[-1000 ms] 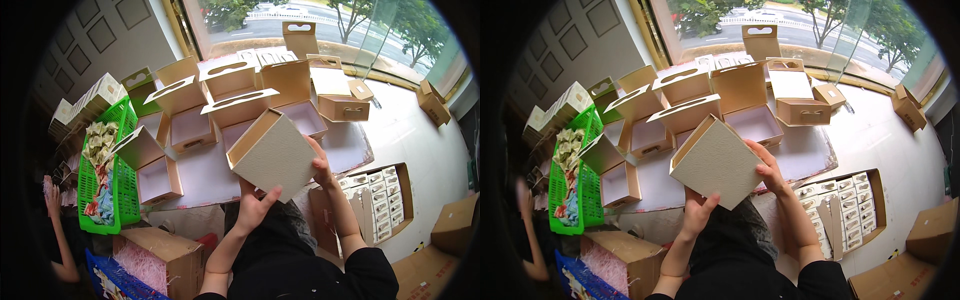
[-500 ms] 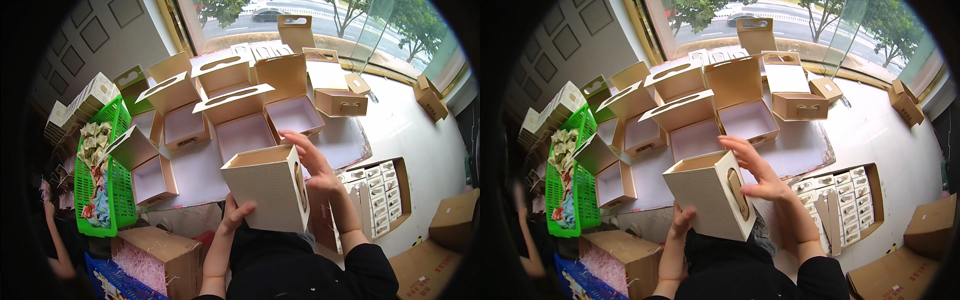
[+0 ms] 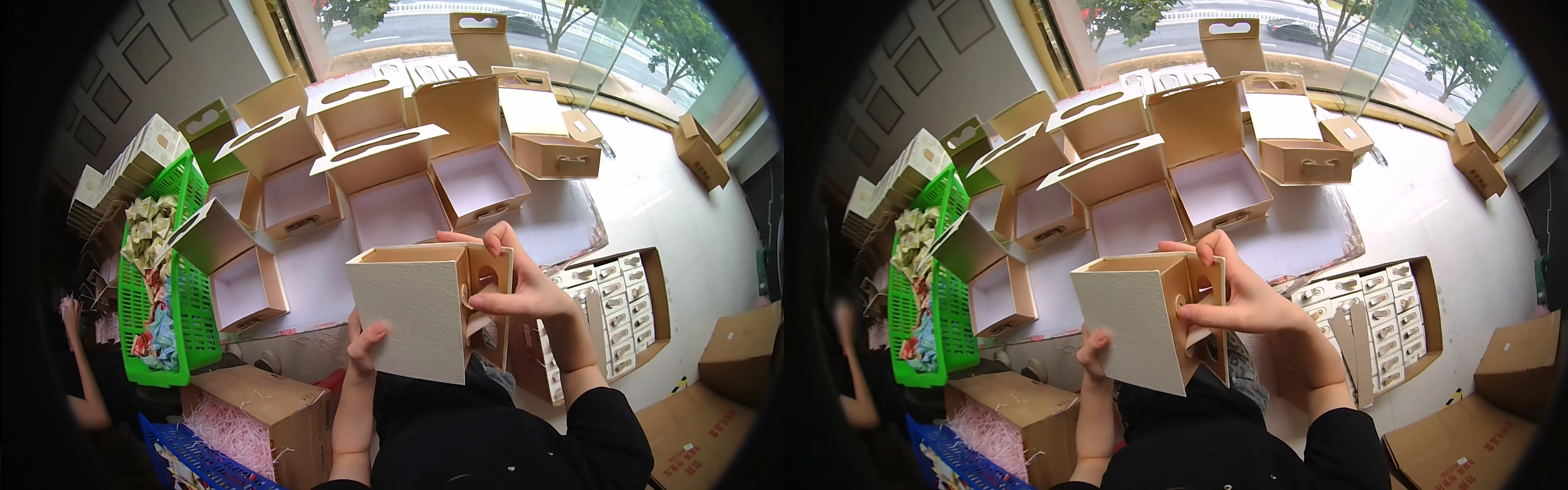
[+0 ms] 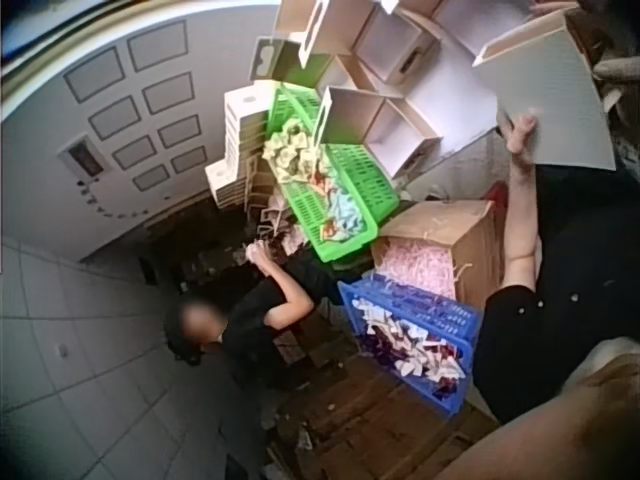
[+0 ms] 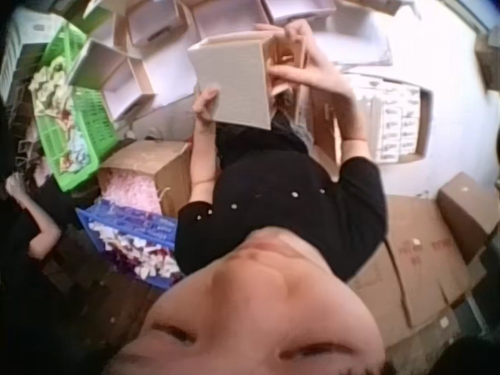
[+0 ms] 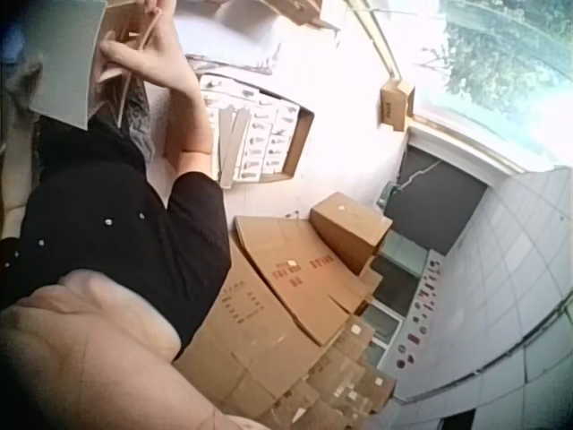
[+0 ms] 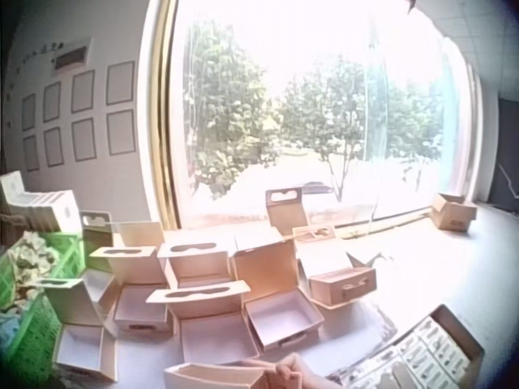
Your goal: The person assembles small cardboard boxes by folding and inserting tabs, then places them on a table. The person then adds pink shredded paper into the assembled boxes.
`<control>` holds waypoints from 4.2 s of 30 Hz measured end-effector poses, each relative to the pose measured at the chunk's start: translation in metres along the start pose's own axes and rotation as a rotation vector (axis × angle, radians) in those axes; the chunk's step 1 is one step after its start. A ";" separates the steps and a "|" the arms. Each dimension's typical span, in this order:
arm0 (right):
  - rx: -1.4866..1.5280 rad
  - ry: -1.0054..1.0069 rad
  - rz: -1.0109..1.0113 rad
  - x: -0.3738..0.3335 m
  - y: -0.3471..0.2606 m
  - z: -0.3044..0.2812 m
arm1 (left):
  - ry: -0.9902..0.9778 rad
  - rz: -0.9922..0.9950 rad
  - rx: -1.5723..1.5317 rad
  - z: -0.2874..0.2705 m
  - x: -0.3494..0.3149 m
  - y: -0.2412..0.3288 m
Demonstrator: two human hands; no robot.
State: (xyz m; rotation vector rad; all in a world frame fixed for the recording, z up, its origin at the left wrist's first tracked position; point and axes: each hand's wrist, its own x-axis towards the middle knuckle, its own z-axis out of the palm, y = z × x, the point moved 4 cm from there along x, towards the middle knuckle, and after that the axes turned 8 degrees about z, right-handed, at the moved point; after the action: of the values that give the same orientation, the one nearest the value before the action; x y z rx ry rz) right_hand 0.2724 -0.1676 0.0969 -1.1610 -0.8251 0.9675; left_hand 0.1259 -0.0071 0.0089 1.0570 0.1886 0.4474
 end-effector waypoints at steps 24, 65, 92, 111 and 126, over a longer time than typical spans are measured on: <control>0.169 0.114 0.188 0.015 -0.006 0.005 | -0.152 0.059 -0.580 -0.055 -0.020 -0.033; -1.133 -0.281 -0.366 0.143 -0.099 0.104 | 0.676 0.574 0.595 -0.088 -0.084 0.012; -1.930 0.262 0.274 0.340 -0.128 -0.099 | 0.718 0.201 1.028 -0.081 -0.020 0.019; -1.731 0.317 0.553 0.399 -0.063 -0.131 | 0.739 0.199 1.109 -0.082 -0.020 0.023; -0.447 0.462 -0.203 0.210 -0.224 -0.080 | 0.287 0.502 0.915 -0.037 -0.024 0.038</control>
State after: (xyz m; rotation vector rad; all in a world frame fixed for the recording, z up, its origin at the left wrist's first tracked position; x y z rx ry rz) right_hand 0.4643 -0.0269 0.3066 -1.5723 -0.7793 0.3246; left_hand 0.0812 0.0279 0.0226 1.9513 0.4064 1.0201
